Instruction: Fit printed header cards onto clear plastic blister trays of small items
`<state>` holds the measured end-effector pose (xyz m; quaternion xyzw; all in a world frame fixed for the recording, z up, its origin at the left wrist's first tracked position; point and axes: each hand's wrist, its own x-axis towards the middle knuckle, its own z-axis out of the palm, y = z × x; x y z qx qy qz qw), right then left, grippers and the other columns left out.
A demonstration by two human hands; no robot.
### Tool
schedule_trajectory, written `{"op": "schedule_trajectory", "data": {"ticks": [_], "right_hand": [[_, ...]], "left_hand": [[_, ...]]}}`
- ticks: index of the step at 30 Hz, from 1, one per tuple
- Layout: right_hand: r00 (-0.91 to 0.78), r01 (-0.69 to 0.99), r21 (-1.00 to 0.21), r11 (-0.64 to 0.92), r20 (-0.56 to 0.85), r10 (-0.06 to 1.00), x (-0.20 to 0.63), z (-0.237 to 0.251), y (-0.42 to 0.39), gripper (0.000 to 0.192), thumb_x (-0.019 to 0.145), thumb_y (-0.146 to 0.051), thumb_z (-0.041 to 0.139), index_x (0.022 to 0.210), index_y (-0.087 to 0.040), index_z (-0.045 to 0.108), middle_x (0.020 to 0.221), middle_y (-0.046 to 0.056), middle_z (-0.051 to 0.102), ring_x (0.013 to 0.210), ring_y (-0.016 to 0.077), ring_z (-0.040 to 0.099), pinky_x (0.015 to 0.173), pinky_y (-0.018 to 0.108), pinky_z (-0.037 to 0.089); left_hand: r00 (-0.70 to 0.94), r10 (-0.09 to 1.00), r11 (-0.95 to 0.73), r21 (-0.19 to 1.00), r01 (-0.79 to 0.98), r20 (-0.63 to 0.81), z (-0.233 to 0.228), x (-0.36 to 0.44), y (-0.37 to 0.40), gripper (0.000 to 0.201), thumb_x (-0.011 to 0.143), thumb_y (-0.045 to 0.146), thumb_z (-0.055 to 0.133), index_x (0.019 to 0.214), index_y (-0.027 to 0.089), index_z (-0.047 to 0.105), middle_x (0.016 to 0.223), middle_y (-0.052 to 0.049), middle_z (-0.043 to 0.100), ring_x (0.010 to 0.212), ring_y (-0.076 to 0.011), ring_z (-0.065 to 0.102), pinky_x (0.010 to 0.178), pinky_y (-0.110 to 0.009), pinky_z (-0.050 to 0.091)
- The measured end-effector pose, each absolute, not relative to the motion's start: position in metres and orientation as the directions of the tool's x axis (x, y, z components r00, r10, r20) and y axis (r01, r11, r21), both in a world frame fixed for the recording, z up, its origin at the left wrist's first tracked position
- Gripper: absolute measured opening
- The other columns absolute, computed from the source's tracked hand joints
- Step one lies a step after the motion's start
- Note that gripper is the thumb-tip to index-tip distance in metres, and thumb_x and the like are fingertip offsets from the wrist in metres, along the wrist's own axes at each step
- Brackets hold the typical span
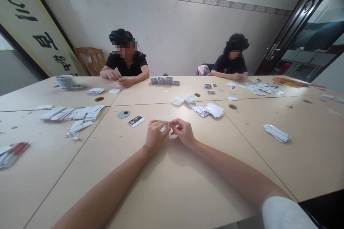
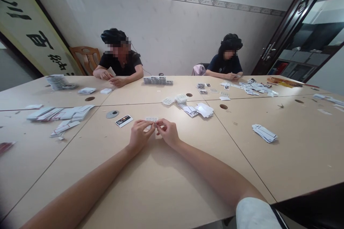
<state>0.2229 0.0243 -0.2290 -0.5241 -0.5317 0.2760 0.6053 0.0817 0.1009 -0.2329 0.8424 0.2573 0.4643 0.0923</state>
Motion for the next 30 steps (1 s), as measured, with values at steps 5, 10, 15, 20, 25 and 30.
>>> {"op": "schedule_trajectory", "data": {"ticks": [5, 10, 15, 20, 25, 30], "right_hand": [[0.286, 0.221, -0.927, 0.304, 0.36, 0.888, 0.2228, -0.2299, 0.0253, 0.028, 0.087, -0.05, 0.067, 0.089, -0.022, 0.069, 0.086, 0.003, 0.073, 0.055, 0.0173, 0.072, 0.044, 0.023, 0.048], [0.28, 0.219, -0.924, 0.314, 0.367, 0.887, 0.2232, -0.2311, 0.0265, 0.027, 0.087, -0.048, 0.066, 0.088, -0.021, 0.069, 0.085, 0.003, 0.072, 0.055, 0.0166, 0.072, 0.045, 0.022, 0.049], [0.282, 0.221, -0.921, 0.321, 0.376, 0.883, 0.2241, -0.2326, 0.0281, 0.027, 0.086, -0.047, 0.067, 0.088, -0.02, 0.069, 0.086, 0.003, 0.072, 0.055, 0.0158, 0.072, 0.045, 0.022, 0.051], [0.293, 0.216, -0.923, 0.319, 0.373, 0.881, 0.2254, -0.2338, 0.0289, 0.025, 0.085, -0.045, 0.068, 0.09, -0.02, 0.07, 0.088, 0.003, 0.072, 0.055, 0.015, 0.071, 0.047, 0.023, 0.053], [0.301, 0.217, -0.92, 0.325, 0.38, 0.874, 0.2267, -0.2346, 0.0296, 0.023, 0.086, -0.042, 0.066, 0.091, -0.02, 0.069, 0.089, 0.003, 0.072, 0.056, 0.0151, 0.071, 0.051, 0.025, 0.057], [0.296, 0.222, -0.917, 0.331, 0.387, 0.873, 0.2275, -0.2356, 0.0296, 0.02, 0.087, -0.039, 0.064, 0.092, -0.02, 0.069, 0.09, 0.003, 0.072, 0.056, 0.0149, 0.072, 0.052, 0.025, 0.057]], "left_hand": [[0.43, 0.523, -0.848, 0.397, 0.35, 0.736, -0.2335, 0.0816, 0.1021, 0.017, 0.092, 0.025, 0.061, 0.082, 0.024, 0.074, 0.083, -0.002, 0.079, 0.077, -0.0215, 0.073, 0.093, -0.043, 0.047], [0.419, 0.518, -0.851, 0.398, 0.343, 0.745, -0.2344, 0.0816, 0.1019, 0.018, 0.092, 0.025, 0.06, 0.082, 0.023, 0.074, 0.084, -0.002, 0.079, 0.075, -0.0202, 0.073, 0.094, -0.042, 0.046], [0.398, 0.525, -0.847, 0.414, 0.333, 0.753, -0.2327, 0.0825, 0.1006, 0.019, 0.091, 0.026, 0.06, 0.079, 0.022, 0.074, 0.082, -0.002, 0.079, 0.075, -0.021, 0.072, 0.09, -0.042, 0.046], [0.367, 0.546, -0.834, 0.449, 0.32, 0.753, -0.2307, 0.0836, 0.1, 0.018, 0.09, 0.028, 0.062, 0.08, 0.022, 0.075, 0.083, -0.004, 0.079, 0.076, -0.0224, 0.073, 0.085, -0.041, 0.049], [0.344, 0.573, -0.818, 0.494, 0.296, 0.744, -0.23, 0.084, 0.0983, 0.016, 0.091, 0.025, 0.059, 0.09, 0.021, 0.075, 0.09, -0.005, 0.079, 0.084, -0.0222, 0.073, 0.081, -0.037, 0.054], [0.352, 0.577, -0.817, 0.513, 0.266, 0.737, -0.2278, 0.0837, 0.0957, 0.012, 0.091, 0.025, 0.062, 0.09, 0.02, 0.074, 0.089, -0.004, 0.078, 0.084, -0.0211, 0.072, 0.08, -0.034, 0.054]]}}
